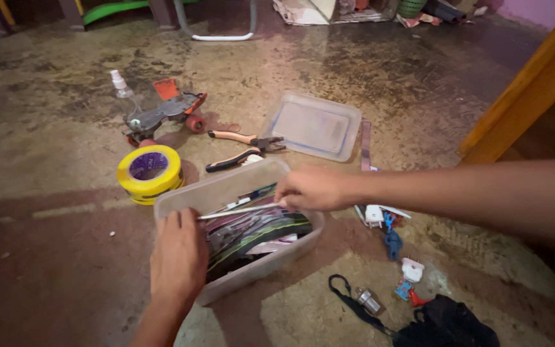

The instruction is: The person sorts various small items from a pile on the floor into a clear plastic container. They handle a metal rod, a pencil, a striped pouch, a roll of blue tape, a small lock, and several small plastic parts, placing them one by one into the container.

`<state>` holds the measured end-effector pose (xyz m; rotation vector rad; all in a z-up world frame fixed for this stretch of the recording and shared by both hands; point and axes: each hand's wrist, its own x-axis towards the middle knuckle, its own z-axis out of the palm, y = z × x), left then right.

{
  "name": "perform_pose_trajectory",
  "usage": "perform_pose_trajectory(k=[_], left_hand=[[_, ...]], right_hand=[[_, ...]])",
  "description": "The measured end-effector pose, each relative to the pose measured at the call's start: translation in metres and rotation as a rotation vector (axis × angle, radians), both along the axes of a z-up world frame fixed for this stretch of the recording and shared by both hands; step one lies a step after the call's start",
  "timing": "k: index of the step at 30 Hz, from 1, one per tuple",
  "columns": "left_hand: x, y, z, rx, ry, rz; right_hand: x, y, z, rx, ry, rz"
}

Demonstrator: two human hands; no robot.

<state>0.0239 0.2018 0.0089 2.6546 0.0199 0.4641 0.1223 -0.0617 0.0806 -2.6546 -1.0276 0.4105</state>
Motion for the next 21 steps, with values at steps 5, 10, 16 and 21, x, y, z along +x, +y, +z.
perform_pose_trajectory(k=[5,10,16,21], left_hand=[[-0.001,-0.005,0.007,0.008,-0.052,0.047],[0.0,-0.003,0.008,0.069,-0.09,-0.007],[0.004,-0.002,0.007,0.132,-0.036,-0.015],[0.002,0.0,0.003,0.165,-0.052,-0.038]], right_hand=[[0.007,0.015,0.004,-0.022,-0.193,-0.001],[0.03,0.024,-0.005,0.028,-0.285,0.055],[0.046,0.057,-0.025,-0.046,-0.284,0.027],[0.029,0.05,-0.02,-0.183,-0.303,0.094]])
